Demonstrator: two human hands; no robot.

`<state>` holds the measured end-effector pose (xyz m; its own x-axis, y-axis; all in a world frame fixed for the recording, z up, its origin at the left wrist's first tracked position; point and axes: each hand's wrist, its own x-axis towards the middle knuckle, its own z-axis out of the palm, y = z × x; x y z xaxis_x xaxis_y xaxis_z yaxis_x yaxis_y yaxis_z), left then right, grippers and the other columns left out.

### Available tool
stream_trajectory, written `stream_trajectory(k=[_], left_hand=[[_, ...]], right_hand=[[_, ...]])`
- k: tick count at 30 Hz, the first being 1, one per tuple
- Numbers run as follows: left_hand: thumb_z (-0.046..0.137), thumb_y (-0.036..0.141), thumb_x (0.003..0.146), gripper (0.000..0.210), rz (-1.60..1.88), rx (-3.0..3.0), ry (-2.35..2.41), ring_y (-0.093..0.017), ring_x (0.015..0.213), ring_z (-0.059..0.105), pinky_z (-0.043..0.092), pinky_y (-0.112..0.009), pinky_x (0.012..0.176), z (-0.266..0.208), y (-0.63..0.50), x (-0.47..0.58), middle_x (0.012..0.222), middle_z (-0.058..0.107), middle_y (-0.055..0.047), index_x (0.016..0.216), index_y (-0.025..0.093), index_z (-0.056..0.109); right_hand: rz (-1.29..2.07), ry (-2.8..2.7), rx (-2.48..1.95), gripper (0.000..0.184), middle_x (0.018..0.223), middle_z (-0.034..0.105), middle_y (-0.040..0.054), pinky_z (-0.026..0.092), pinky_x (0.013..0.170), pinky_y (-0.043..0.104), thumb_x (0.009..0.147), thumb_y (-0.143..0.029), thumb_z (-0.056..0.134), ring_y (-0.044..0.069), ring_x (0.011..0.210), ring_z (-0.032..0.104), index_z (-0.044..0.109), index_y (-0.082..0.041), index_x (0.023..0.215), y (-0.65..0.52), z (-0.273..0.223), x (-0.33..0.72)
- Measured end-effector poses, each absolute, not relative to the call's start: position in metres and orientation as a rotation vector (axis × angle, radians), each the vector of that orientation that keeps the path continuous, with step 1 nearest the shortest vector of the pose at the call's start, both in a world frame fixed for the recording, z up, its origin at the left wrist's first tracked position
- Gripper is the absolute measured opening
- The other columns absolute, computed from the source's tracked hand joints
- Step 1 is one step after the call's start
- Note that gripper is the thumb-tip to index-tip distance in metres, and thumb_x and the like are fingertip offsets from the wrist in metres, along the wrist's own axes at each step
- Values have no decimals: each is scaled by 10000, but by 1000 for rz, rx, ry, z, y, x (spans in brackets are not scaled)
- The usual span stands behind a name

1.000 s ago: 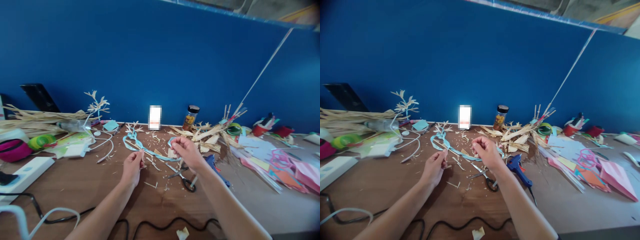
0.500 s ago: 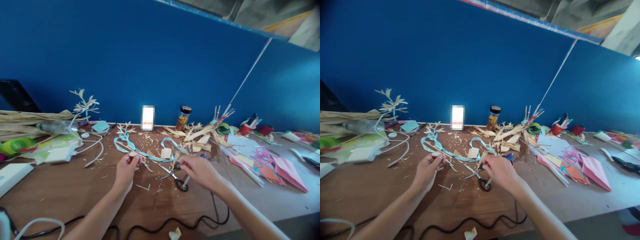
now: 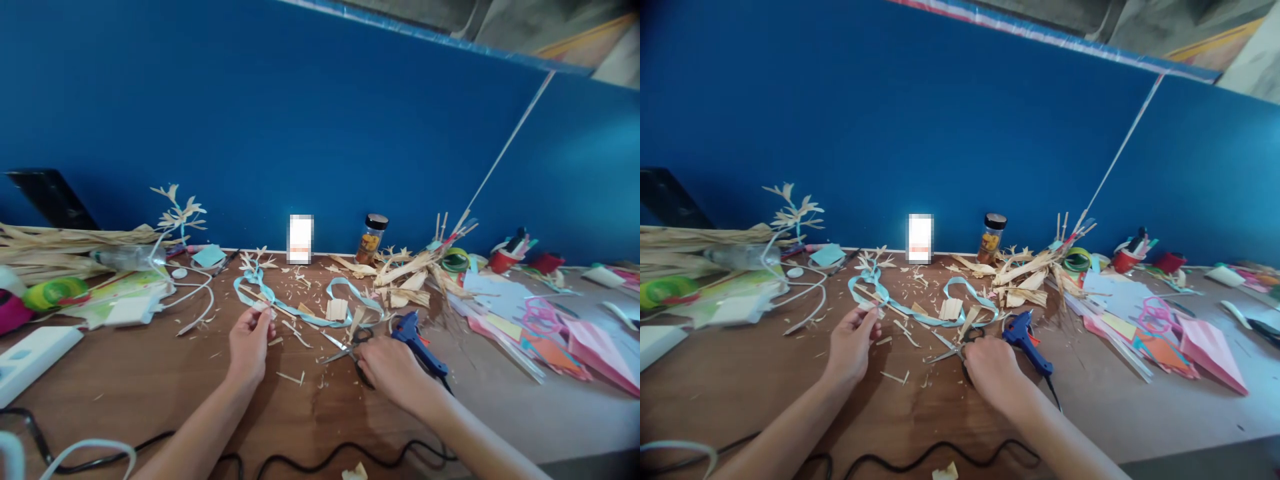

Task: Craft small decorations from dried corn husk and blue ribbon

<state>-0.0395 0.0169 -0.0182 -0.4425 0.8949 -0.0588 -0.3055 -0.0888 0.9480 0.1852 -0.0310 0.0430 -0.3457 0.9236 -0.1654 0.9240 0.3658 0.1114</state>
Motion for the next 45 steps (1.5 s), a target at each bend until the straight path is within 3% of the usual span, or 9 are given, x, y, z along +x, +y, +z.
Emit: stream_trajectory(k=[12, 14, 19, 22, 31, 34, 37, 41, 45], left_hand=[[674, 342, 603, 350, 1694, 723, 1274, -66, 498, 456, 386, -174, 479, -21, 19, -41, 594, 522, 56, 901, 160, 642], [676, 354, 602, 347, 1686, 725, 1268, -63, 492, 453, 381, -170, 473, -21, 19, -41, 581, 518, 59, 890, 163, 645], [702, 372, 573, 363, 1625, 737, 1235, -65, 498, 467, 398, -169, 483, -20, 18, -39, 551, 530, 57, 866, 161, 659], [703, 366, 586, 347, 1590, 764, 1191, -66, 523, 480, 397, -165, 492, -20, 18, -39, 588, 553, 43, 861, 159, 657], [652, 330, 696, 208, 1397, 829, 979, -31, 463, 400, 330, -133, 453, -14, 10, -34, 534, 478, 59, 795, 148, 631], [654, 325, 700, 213, 1377, 829, 970, -36, 491, 427, 354, -136, 479, -13, 9, -34, 558, 496, 50, 818, 150, 630], [636, 326, 723, 190, 1305, 869, 890, -33, 473, 411, 350, -134, 466, -11, 8, -33, 544, 496, 48, 772, 143, 624], [660, 307, 706, 186, 1274, 838, 848, -25, 488, 436, 379, -136, 476, -7, 7, -32, 678, 589, 2, 730, 130, 611], [711, 250, 658, 255, 1273, 747, 869, -42, 560, 512, 444, -161, 557, -10, 9, -32, 784, 630, -27, 868, 139, 621]], right_hand=[[-328, 2555, 1755, 186, 716, 650, 63, 361, 589, 256, 638, -95, 476, 200, 708, 594, 616, -170, 735, -24, 42, 188], [-634, 2649, 1772, 161, 678, 621, 26, 362, 568, 241, 651, -103, 479, 162, 648, 562, 597, -178, 731, -19, 41, 193], [-1891, 2567, 1615, 94, 695, 544, -17, 410, 574, 218, 751, -193, 504, 101, 601, 503, 530, -166, 838, -13, 50, 200], [-2149, 2556, 1569, 94, 731, 507, -26, 412, 593, 209, 785, -242, 519, 85, 612, 476, 493, -179, 851, -18, 61, 193], [-2115, 2847, 1619, 152, 1030, 538, 70, 413, 863, 326, 859, -281, 437, 164, 955, 511, 464, -199, 983, -19, 57, 161], [-1955, 2944, 1602, 126, 1088, 508, 76, 420, 844, 303, 840, -235, 456, 162, 969, 499, 467, -193, 958, -17, 50, 156], [-1682, 2989, 1587, 69, 961, 536, 47, 435, 753, 265, 829, -195, 457, 147, 858, 515, 486, -187, 891, -15, 47, 153], [-1670, 2950, 1591, 110, 881, 575, 35, 430, 735, 272, 857, -174, 390, 142, 811, 541, 475, -180, 926, -10, 44, 154], [-1461, 2947, 1872, 132, 877, 596, 43, 422, 726, 297, 810, -198, 473, 165, 809, 562, 468, -179, 940, -4, 41, 156]])
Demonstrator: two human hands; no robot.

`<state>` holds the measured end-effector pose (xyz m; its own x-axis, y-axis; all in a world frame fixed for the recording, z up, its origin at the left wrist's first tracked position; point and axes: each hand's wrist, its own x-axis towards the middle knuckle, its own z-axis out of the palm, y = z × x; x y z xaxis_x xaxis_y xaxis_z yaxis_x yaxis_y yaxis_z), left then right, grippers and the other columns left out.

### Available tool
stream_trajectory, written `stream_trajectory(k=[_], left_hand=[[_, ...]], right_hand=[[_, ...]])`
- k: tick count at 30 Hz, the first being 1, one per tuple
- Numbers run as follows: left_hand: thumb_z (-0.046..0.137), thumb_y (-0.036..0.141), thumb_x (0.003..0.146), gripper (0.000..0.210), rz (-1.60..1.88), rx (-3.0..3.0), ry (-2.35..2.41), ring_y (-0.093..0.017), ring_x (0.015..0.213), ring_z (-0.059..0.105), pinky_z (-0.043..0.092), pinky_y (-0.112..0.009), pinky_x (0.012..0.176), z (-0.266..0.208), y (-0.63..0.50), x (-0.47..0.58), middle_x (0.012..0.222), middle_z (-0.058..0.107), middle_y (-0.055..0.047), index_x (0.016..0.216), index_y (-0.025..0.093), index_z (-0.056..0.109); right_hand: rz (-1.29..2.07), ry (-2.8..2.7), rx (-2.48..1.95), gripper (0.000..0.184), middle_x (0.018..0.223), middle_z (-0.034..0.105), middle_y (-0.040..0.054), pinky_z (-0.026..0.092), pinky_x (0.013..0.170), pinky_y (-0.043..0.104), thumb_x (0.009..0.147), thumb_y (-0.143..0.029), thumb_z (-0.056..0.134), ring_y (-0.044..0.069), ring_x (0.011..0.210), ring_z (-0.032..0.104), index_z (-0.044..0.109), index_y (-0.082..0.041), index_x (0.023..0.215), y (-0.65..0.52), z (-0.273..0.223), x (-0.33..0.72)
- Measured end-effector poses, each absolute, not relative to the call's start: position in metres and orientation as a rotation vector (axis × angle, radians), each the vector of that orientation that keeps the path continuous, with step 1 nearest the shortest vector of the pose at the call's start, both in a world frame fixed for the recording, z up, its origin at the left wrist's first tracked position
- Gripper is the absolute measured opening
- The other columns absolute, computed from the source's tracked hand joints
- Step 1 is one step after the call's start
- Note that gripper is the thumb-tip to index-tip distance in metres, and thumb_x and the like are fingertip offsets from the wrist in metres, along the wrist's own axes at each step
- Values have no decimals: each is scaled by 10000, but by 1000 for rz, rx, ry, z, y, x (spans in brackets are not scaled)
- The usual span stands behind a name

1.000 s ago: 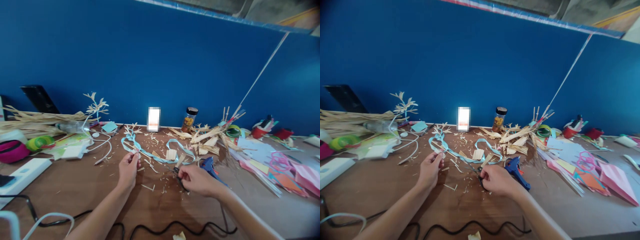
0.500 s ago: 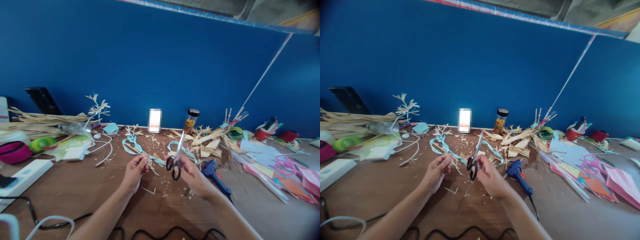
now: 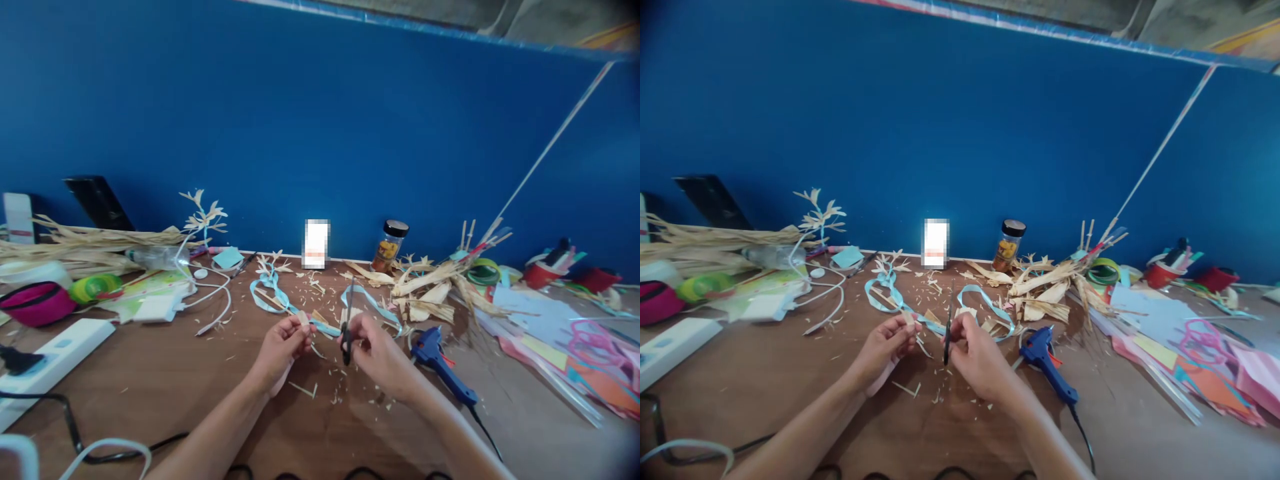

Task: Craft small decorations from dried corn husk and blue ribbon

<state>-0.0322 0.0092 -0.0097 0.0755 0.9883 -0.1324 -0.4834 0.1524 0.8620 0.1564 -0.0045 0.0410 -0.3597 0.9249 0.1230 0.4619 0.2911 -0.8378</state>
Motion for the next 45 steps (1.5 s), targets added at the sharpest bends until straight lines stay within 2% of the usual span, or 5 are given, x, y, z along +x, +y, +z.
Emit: stream_trajectory(k=[5, 11, 20, 24, 45], left_hand=[[735, 245, 625, 203, 1249, 716, 914, -31, 499, 500, 421, -131, 484, -12, 10, -32, 671, 617, -1, 724, 118, 611], [727, 228, 636, 202, 1328, 673, 941, -41, 546, 530, 451, -128, 532, -11, 12, -35, 643, 600, 18, 780, 123, 632], [736, 138, 614, 221, 1313, 506, 954, -67, 581, 578, 504, -155, 559, -12, 15, -39, 686, 626, -8, 806, 129, 628], [734, 133, 610, 191, 1329, 506, 981, -78, 574, 589, 511, -164, 548, -12, 15, -40, 659, 630, -14, 761, 123, 616], [759, 187, 575, 199, 1282, 551, 1039, -70, 531, 569, 500, -171, 534, -15, 15, -41, 601, 610, 7, 685, 119, 607]], right_hand=[[884, -1939, -1234, 490, 780, 599, -10, 418, 709, 287, 706, -128, 556, 150, 731, 564, 422, -211, 1171, -5, 41, 148], [1280, -1736, -1077, 403, 901, 625, 40, 442, 734, 284, 766, -164, 526, 165, 834, 579, 480, -202, 1164, -6, 16, 130], [1722, -1458, -1060, 341, 664, 498, -40, 373, 451, 171, 745, -330, 609, 86, 573, 475, 493, -182, 1029, -9, -14, 124], [1870, -1416, -1054, 334, 667, 515, -31, 333, 431, 155, 766, -390, 575, 78, 557, 499, 493, -167, 1001, -11, -10, 124], [1884, -1414, -1226, 395, 640, 564, -32, 319, 402, 158, 700, -421, 616, 66, 474, 513, 555, -166, 996, -10, -8, 124]])
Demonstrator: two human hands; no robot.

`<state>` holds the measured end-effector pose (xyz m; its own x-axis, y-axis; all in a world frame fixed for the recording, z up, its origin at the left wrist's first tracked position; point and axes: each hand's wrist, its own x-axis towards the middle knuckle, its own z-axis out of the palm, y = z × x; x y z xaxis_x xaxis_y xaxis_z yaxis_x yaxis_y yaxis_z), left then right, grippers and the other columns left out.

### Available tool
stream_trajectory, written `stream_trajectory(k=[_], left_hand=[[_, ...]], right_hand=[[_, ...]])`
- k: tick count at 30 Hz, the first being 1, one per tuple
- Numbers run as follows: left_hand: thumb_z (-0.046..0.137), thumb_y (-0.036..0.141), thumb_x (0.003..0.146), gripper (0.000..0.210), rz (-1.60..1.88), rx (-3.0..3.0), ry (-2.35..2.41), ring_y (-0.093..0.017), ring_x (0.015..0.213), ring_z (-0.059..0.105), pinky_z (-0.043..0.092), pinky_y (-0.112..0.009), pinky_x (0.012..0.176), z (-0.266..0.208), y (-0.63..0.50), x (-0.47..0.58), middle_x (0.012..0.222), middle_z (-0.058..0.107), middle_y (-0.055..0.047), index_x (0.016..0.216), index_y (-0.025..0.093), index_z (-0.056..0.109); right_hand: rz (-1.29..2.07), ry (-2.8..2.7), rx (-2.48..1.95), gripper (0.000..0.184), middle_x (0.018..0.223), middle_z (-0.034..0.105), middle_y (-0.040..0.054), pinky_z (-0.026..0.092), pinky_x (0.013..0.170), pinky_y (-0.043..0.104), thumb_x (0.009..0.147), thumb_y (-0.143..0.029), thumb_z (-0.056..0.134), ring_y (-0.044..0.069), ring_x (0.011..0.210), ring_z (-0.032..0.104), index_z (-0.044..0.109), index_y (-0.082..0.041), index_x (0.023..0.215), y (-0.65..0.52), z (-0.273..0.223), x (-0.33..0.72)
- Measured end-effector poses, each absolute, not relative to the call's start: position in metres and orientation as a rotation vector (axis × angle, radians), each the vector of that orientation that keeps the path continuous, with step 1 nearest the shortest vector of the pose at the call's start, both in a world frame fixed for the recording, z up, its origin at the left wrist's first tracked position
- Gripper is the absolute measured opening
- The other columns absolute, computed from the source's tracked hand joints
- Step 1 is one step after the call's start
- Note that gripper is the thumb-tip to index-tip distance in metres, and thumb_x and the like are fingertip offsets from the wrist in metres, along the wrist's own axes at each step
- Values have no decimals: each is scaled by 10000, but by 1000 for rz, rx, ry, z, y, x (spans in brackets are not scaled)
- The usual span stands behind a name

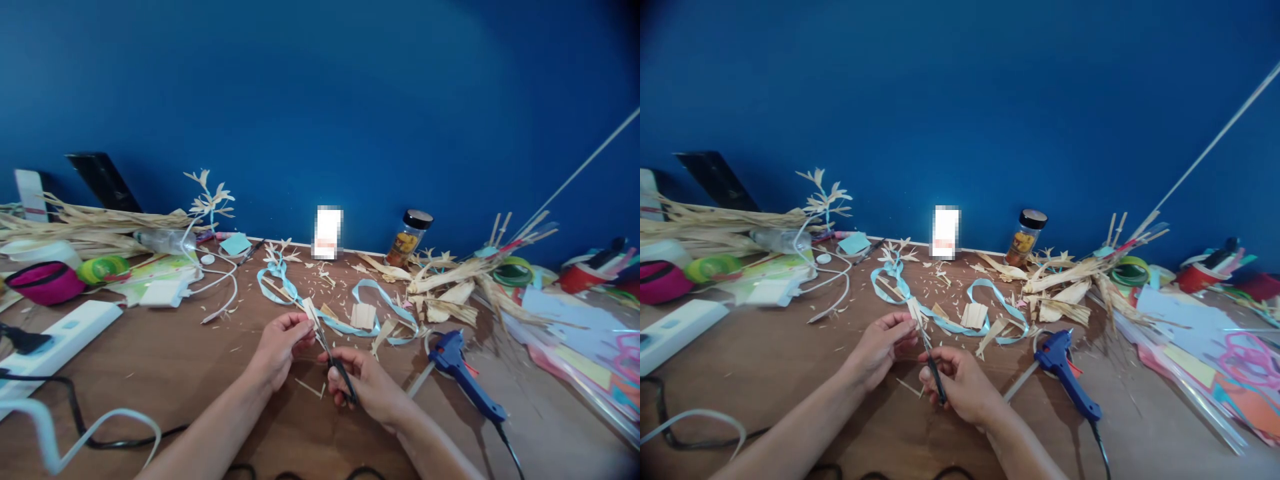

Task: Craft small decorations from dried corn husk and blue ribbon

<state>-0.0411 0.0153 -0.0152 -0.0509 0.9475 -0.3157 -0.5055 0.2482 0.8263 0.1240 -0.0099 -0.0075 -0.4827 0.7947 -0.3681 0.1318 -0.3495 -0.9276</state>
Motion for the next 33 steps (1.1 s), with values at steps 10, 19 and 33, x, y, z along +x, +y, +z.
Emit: stream_trajectory(k=[10, 19, 33], left_hand=[[749, 179, 581, 206, 1271, 537, 1059, -73, 535, 566, 499, -177, 524, -10, 13, -40, 596, 605, 7, 701, 124, 591], [760, 209, 563, 220, 1268, 550, 1050, -64, 523, 549, 477, -164, 520, -11, 13, -40, 592, 607, 10, 682, 122, 598], [763, 199, 560, 215, 1265, 543, 1057, -74, 533, 566, 488, -175, 530, -10, 14, -39, 606, 619, 0, 684, 121, 605]], right_hand=[[1860, -1424, -1228, 374, 648, 566, -31, 330, 406, 155, 711, -392, 611, 66, 485, 516, 558, -174, 1010, -11, -11, 123], [1851, -1432, -1237, 401, 647, 571, -27, 326, 402, 157, 698, -409, 617, 74, 491, 526, 555, -170, 1013, -11, -11, 123], [1839, -1422, -1268, 395, 627, 563, -34, 326, 389, 153, 693, -395, 610, 66, 466, 513, 556, -166, 1010, -10, -12, 121]])
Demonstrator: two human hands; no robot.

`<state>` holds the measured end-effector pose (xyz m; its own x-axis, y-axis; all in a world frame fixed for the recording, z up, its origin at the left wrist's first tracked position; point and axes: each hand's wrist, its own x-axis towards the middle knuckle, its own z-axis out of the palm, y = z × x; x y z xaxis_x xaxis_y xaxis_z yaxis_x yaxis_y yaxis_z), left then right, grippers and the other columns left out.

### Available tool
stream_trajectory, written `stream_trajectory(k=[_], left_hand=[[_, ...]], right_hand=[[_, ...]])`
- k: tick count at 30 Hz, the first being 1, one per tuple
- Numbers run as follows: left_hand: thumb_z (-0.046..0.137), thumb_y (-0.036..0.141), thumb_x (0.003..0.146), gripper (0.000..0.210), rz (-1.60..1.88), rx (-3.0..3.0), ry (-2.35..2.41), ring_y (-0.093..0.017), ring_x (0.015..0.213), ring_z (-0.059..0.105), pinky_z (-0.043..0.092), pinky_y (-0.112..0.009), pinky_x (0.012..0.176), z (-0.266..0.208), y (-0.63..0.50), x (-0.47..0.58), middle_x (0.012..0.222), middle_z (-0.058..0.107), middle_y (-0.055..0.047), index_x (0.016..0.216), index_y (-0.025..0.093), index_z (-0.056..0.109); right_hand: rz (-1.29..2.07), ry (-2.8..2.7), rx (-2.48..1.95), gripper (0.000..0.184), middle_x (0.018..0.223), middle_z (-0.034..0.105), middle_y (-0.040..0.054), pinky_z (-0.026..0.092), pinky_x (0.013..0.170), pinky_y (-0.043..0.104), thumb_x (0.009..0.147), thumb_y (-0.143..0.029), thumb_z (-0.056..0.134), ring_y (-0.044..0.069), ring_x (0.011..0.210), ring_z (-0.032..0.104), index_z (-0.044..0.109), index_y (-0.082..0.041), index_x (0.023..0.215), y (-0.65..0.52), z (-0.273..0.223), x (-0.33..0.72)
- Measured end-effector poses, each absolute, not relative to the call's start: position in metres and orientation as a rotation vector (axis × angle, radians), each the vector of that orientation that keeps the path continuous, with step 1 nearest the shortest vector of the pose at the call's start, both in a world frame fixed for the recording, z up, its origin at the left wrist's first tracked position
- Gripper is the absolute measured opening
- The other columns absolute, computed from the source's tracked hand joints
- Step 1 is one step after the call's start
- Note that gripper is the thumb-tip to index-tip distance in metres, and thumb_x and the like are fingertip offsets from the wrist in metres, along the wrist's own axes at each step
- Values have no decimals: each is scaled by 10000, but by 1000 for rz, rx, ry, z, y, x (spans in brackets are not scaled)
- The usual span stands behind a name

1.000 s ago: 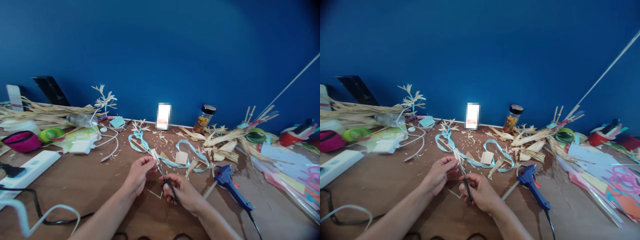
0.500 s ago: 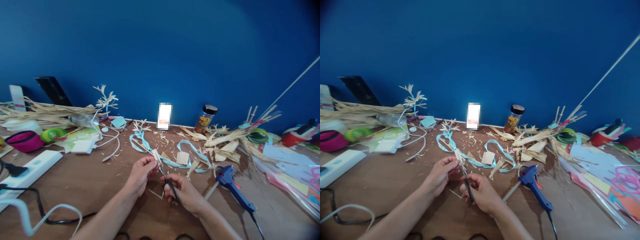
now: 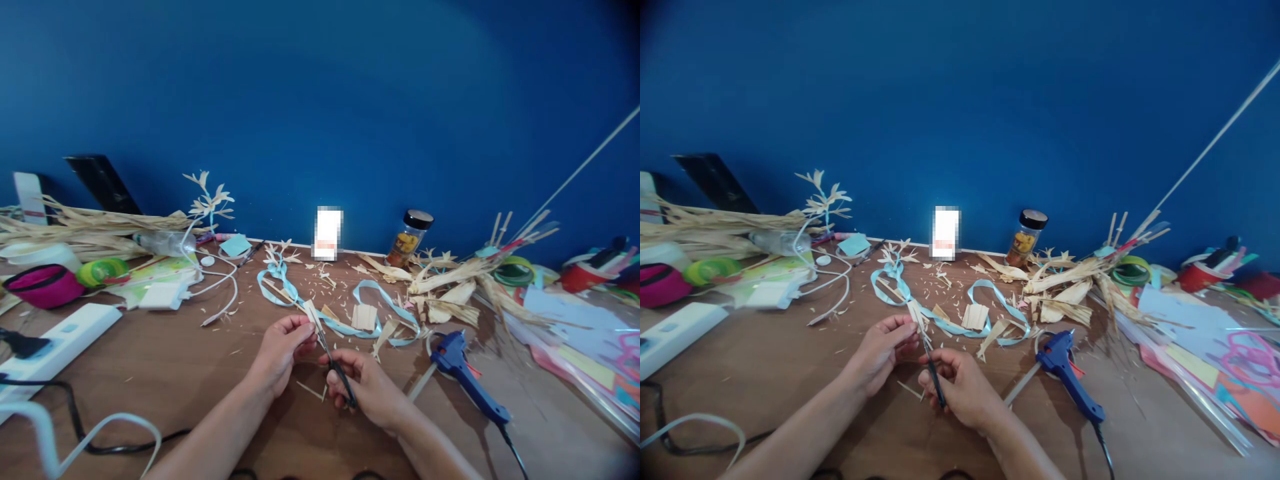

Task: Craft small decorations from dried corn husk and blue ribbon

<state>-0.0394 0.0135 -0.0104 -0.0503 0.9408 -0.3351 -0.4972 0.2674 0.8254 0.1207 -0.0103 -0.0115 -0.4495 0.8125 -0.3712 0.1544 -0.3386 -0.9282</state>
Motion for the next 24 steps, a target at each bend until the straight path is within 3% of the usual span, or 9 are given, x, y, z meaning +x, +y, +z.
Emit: stream_trajectory(k=[24], left_hand=[[757, 200, 586, 192, 1265, 522, 1053, -78, 536, 571, 513, -184, 521, -12, 13, -40, 610, 613, -1, 703, 121, 626]], right_hand=[[1800, -1439, -1264, 446, 606, 560, -35, 307, 374, 154, 679, -450, 621, 60, 438, 493, 564, -147, 1002, -11, -11, 119]])
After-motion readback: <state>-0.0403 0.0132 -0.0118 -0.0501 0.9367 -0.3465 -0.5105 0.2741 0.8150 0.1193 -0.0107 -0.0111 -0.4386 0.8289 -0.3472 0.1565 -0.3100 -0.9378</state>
